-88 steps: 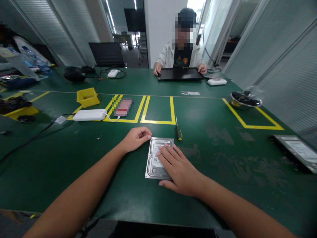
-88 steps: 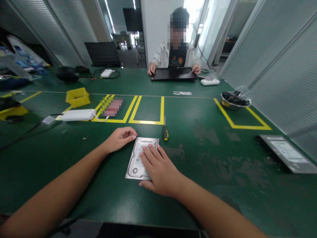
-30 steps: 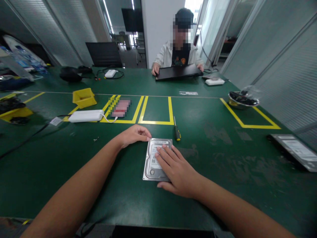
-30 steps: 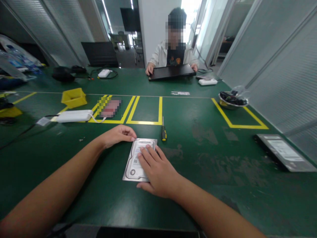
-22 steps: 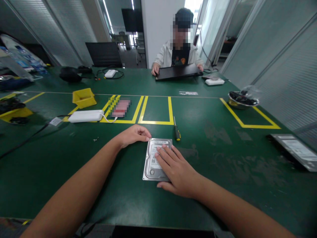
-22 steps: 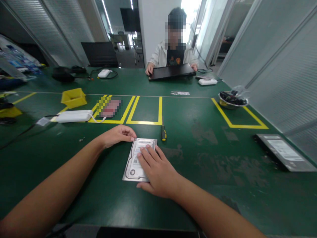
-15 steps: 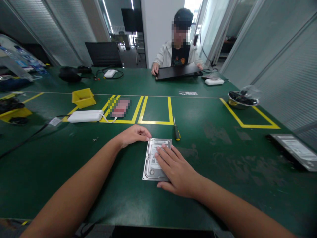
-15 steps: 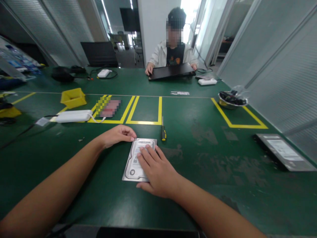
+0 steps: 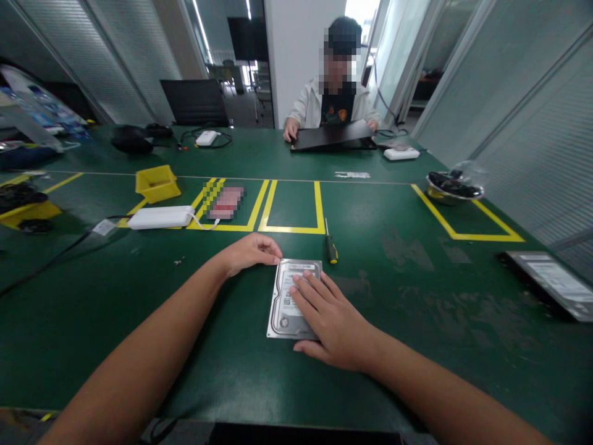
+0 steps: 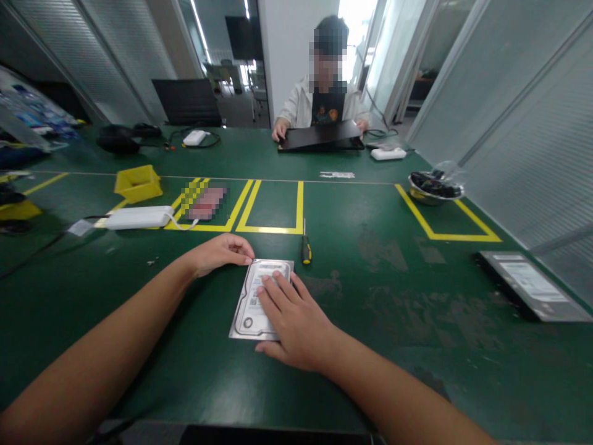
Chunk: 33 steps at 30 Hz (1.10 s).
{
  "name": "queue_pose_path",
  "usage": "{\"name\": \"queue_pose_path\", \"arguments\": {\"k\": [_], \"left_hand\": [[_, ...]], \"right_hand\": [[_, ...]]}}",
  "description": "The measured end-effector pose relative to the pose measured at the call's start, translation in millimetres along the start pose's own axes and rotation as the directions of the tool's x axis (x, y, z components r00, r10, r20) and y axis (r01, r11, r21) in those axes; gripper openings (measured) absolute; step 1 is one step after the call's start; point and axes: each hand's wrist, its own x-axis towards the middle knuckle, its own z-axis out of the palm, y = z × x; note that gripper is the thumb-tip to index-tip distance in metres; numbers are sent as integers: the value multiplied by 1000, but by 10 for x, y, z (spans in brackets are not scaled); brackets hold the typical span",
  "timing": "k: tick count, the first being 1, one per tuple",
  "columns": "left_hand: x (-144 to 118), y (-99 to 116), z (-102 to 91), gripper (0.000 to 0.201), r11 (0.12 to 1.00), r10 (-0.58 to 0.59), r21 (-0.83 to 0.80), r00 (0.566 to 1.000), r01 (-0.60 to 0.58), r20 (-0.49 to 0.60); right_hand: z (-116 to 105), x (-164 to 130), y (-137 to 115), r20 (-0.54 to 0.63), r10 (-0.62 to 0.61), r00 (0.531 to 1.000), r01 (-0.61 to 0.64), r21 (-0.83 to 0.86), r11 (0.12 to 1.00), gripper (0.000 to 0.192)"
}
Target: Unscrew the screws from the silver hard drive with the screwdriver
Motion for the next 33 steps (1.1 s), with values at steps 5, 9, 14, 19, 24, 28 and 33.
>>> {"name": "queue_pose_path", "arguments": {"k": [5,9,14,19,24,28,33], "left_hand": [[-5,-11,-9,17,1000,5,-8,1000,-5,0],[-26,11,-1,16,1000,1,-9,1000,-2,0],[-42,20,18,15,1000,17,11,1000,-17,-3],[-38,7,27,14,999,35,6,999,-35,-10],[-54,32,52,13,999,37,-1,999,-37,-23],[-65,45,71,12,999,39,7,999,-39,-31],[-48,12,74,18,999,48,-3,998,-49,-33]], "right_hand": [[5,-1,2,-4,-2,1000,2,-2,1000,84],[1,0,3,-16,-7,1000,7,5,1000,84],[-8,6,-1,-25,-7,1000,7,3,1000,84],[-24,6,-7,-32,-8,999,8,6,1000,85],[-35,-4,-7,-13,-3,1000,3,-6,1000,86],[-32,-6,-16,-5,-1,1000,1,-12,1000,86],[-39,-10,-35,-10,5,1000,-5,-3,1000,84]]}}
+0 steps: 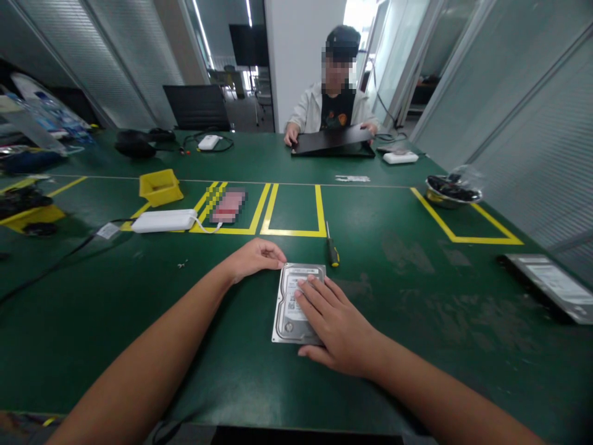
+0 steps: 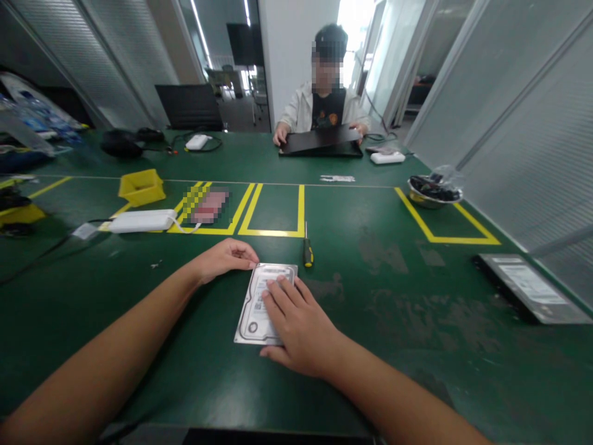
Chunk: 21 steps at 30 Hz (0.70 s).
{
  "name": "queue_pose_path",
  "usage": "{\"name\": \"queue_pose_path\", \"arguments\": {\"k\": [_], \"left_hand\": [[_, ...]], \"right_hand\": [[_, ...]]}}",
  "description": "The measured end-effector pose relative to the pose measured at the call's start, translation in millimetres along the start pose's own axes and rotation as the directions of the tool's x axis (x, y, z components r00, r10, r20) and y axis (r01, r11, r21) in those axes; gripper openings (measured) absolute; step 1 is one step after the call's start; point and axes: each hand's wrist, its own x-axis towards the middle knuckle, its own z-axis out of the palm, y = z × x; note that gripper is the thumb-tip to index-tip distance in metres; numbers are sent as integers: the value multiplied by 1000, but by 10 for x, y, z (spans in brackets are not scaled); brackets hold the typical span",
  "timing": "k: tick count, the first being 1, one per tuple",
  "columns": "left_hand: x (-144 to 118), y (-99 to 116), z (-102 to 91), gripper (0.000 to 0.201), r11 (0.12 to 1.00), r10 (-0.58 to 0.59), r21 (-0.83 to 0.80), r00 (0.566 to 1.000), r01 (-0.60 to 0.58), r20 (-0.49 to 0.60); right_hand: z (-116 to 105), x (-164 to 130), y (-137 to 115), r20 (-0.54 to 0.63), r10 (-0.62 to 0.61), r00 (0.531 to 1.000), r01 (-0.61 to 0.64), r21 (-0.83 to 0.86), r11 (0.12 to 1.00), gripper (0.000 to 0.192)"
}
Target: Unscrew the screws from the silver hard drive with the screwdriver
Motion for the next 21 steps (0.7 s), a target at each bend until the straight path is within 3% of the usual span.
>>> {"name": "queue_pose_path", "arguments": {"k": [21], "left_hand": [[-19,-6,-12,18,1000,7,-16,1000,-7,2]], "right_hand": [[-129,13,-21,63,12,998,-14,38,999,78]]}}
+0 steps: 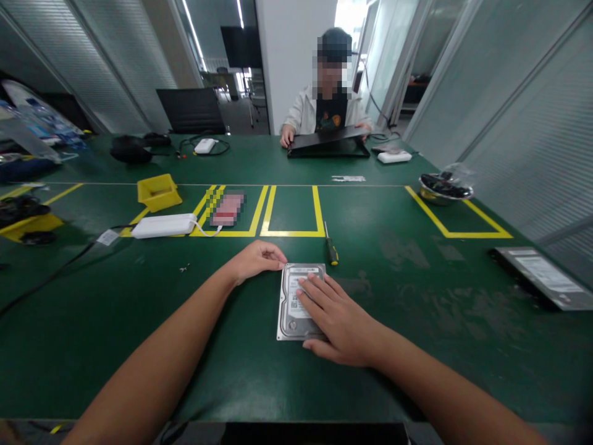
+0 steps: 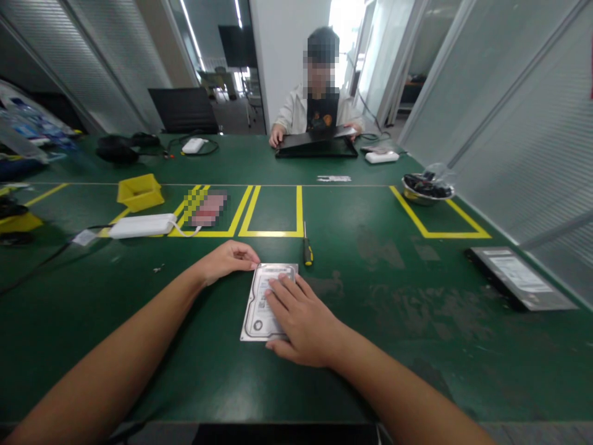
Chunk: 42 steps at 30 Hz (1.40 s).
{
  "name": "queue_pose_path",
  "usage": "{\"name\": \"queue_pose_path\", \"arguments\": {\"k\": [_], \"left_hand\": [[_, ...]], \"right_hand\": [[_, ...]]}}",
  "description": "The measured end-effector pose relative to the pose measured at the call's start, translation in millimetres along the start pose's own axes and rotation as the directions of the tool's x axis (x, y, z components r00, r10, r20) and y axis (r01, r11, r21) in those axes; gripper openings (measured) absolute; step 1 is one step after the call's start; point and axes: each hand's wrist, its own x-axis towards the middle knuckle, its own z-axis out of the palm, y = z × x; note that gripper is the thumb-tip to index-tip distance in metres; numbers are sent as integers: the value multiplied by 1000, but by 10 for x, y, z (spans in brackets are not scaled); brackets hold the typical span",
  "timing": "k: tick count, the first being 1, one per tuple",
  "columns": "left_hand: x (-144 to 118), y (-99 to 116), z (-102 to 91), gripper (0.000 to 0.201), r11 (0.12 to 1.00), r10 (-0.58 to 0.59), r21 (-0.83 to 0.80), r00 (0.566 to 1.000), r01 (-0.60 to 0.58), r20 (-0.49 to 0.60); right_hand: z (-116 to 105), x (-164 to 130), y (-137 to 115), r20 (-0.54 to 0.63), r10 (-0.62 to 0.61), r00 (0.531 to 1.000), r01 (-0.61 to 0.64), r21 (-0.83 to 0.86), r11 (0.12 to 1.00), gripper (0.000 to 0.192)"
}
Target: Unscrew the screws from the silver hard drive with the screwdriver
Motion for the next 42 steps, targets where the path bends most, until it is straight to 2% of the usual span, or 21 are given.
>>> {"name": "queue_pose_path", "arguments": {"k": [7,11,13,16,18,21,23,27,32,37,42], "left_hand": [[10,-14,-10,18,1000,5,-9,1000,-5,-3],[8,-11,-10,18,1000,-1,-8,1000,1,1],[1,0,-5,18,1000,-4,-9,1000,4,0],[-12,19,3,19,1000,-9,-11,1000,9,0],[-15,29,4,18,1000,-11,-12,1000,11,-3],[-13,33,-1,17,1000,-13,-2,1000,13,-5],[-11,28,-5,16,1000,-11,6,1000,11,-4],[-10,10,-8,16,1000,-8,-12,1000,8,-4],[-9,-9,-2,16,1000,2,-4,1000,-2,-9],[-14,-11,4,16,1000,18,6,1000,-18,-10],[-26,-3,14,17,999,27,22,1000,-27,-16]], "right_hand": [[22,13,27,-26,-13,1000,13,2,1000,78],[-5,22,95,-151,-27,988,34,43,999,75],[-26,44,159,-268,70,961,-61,43,997,64],[-49,101,301,-392,334,858,-357,14,934,51],[-45,144,413,-377,456,806,-497,-13,868,50],[-4,195,559,-308,552,775,-594,-57,802,49],[21,211,618,-285,565,774,-606,-76,792,49],[-2,208,638,-329,550,768,-606,-93,790,46],[-73,195,611,-292,510,809,-562,-132,817,40],[-61,191,631,-268,514,815,-566,-178,805,33],[-34,167,663,-255,494,831,-540,-153,828,30]]}}
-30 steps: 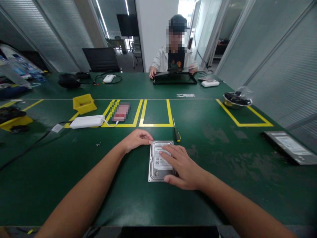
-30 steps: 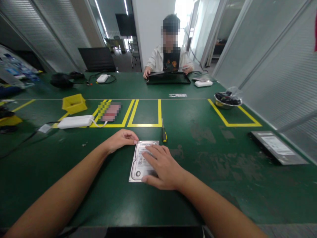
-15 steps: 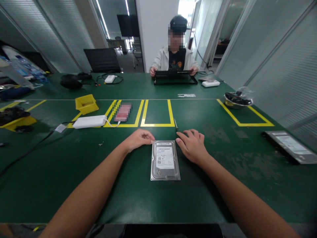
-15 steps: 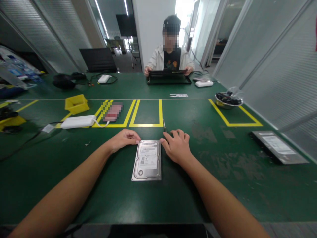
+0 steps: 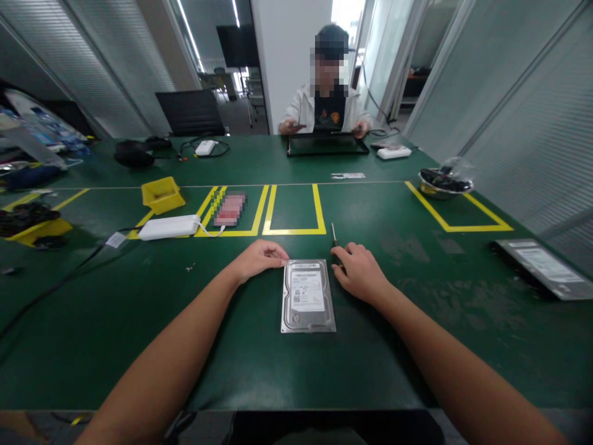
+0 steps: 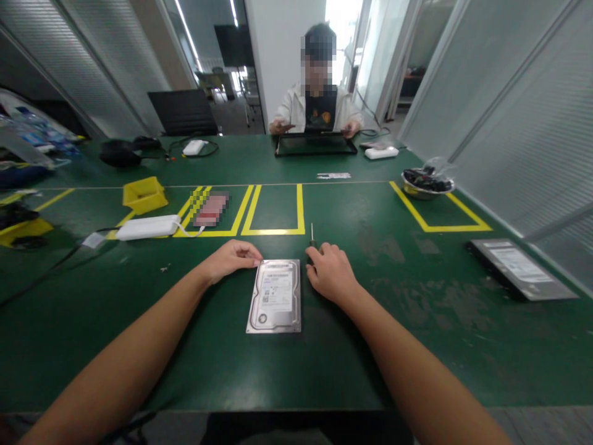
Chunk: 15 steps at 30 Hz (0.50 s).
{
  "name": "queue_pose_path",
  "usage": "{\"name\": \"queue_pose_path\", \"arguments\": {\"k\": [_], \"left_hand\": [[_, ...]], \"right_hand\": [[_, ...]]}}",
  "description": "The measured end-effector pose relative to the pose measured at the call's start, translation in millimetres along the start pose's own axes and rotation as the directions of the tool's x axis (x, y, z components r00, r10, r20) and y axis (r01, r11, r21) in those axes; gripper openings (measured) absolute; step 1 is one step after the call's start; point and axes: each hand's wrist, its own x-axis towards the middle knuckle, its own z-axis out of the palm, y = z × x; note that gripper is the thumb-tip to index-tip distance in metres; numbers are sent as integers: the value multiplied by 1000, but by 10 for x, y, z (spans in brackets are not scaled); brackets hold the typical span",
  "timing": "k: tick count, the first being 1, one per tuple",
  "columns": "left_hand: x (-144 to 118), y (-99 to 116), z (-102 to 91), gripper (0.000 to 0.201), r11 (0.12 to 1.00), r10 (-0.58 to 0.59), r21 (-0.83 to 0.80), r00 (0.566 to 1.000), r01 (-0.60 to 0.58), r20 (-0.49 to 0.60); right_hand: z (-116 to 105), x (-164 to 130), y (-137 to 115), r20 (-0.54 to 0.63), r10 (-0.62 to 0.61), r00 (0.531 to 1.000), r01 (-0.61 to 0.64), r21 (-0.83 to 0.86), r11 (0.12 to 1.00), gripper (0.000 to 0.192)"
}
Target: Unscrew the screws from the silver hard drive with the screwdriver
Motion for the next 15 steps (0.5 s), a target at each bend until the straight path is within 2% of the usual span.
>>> {"name": "queue_pose_path", "arguments": {"k": [8,15], "left_hand": [[-7,6,10,18,1000,-16,14,1000,16,-5],[2,-20,21,19,1000,-6,2,1000,6,-11]], "right_hand": [[7,-30,22,-54,-2,999,5,69,998,33],[-176,-50,103,-253,62,966,36,365,930,32]]}}
